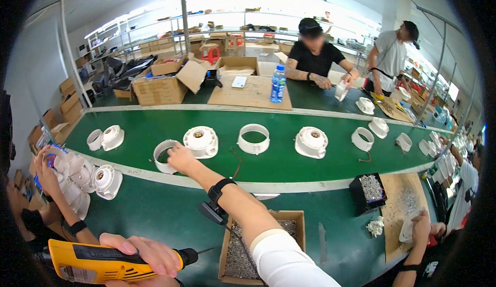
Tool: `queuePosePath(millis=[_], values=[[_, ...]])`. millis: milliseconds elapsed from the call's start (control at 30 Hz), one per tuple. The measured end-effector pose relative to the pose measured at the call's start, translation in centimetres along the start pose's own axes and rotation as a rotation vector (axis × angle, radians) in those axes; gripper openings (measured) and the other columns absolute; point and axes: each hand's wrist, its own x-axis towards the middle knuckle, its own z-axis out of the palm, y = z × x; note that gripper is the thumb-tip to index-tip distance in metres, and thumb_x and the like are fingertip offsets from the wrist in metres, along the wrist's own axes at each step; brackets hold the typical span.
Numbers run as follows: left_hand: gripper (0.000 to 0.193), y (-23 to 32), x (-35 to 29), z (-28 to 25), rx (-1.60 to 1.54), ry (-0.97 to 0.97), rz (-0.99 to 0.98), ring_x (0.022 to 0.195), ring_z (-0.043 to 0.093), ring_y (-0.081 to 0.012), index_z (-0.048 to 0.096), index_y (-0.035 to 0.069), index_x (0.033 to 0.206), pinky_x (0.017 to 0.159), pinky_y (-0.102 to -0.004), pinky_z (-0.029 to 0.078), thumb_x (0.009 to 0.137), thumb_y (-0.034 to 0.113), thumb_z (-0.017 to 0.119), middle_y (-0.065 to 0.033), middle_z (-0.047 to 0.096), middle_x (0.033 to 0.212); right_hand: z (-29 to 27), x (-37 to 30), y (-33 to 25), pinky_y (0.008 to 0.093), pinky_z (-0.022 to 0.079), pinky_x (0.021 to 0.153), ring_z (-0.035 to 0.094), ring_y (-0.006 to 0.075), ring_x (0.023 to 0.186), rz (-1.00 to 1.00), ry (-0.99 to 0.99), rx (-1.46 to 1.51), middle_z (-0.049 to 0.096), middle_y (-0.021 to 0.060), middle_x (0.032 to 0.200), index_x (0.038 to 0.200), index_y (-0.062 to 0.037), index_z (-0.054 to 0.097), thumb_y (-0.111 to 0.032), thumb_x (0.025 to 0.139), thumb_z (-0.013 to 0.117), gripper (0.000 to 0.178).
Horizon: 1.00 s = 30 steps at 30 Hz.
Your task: Assembling plastic housings for smoke detectors or alarms at a manufacturing line.
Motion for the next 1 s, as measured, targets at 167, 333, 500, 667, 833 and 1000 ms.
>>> queuePosePath(millis=[167,333,500,667,833,1000], values=[[0.062,0.0,-0.3,0.3,0.020,-0.020,-0.005,0.057,0.051,-0.0191,0.037,0.004,0.110,0.053,-0.0289,0.044,0.082,0.056,0.057,-0.0119,0.052,0.077,-9.6,-3.3,-2.2,0.0343,0.047,0.060,0.061,0.0207,0.066,0.072,0.050,-0.005,0.058,0.0070,0.075,0.082,-0.0044,0.058,-0.012,0.075,0.057,0.010],[0.060,0.0,-0.1,0.5,0.035,0.026,0.014,0.055,0.050,-0.0194,0.038,0.004,0.112,0.050,-0.0288,0.043,0.083,0.053,0.058,-0.0106,0.052,0.075,-21.3,-12.6,-6.0,0.0305,0.045,0.042,0.060,0.0202,0.054,0.223,-0.023,0.079,0.057,0.0090,0.066,0.082,0.0008,0.052,-0.008,0.073,0.057,0.014],[0.054,-1.3,-0.1,1.9,0.132,0.174,0.116,0.034,0.042,-0.0160,0.031,0.005,0.099,0.033,-0.0266,0.038,0.086,0.052,0.052,-0.0079,0.046,0.058,-24.3,-21.5,-12.4,0.0273,0.044,0.036,0.058,0.0183,0.047,0.405,-0.237,0.162,0.057,0.0094,0.065,0.081,0.0000,0.052,-0.009,0.073,0.055,0.012],[0.055,-2.5,-0.2,3.4,0.067,0.098,0.012,0.039,0.045,-0.0157,0.032,0.005,0.100,0.036,-0.0256,0.040,0.085,0.053,0.053,-0.0086,0.047,0.060,-22.1,-25.4,-13.8,0.0328,0.047,0.039,0.060,0.0243,0.050,0.525,-0.377,0.348,0.058,0.0109,0.067,0.083,0.0012,0.051,-0.015,0.081,0.053,0.016],[0.056,-2.9,-0.9,4.1,0.115,0.051,-0.058,0.040,0.047,-0.0164,0.032,0.004,0.099,0.037,-0.0260,0.040,0.085,0.054,0.054,-0.0096,0.048,0.062,-25.0,-29.1,-9.0,0.0441,0.028,0.106,0.037,0.0323,0.125,0.257,-0.304,0.740,0.046,0.0199,0.124,0.121,0.0047,0.045,-0.002,0.071,0.054,0.052],[0.056,-4.6,-1.5,4.8,0.066,0.039,-0.100,0.039,0.044,-0.0160,0.032,0.005,0.099,0.036,-0.0257,0.039,0.084,0.053,0.055,-0.0085,0.047,0.059,-24.7,-33.2,-8.2,0.0505,0.019,0.110,0.033,0.0289,0.130,0.301,-0.405,0.216,0.042,0.0186,0.134,0.085,-0.0033,0.065,-0.012,0.071,0.057,0.018]])
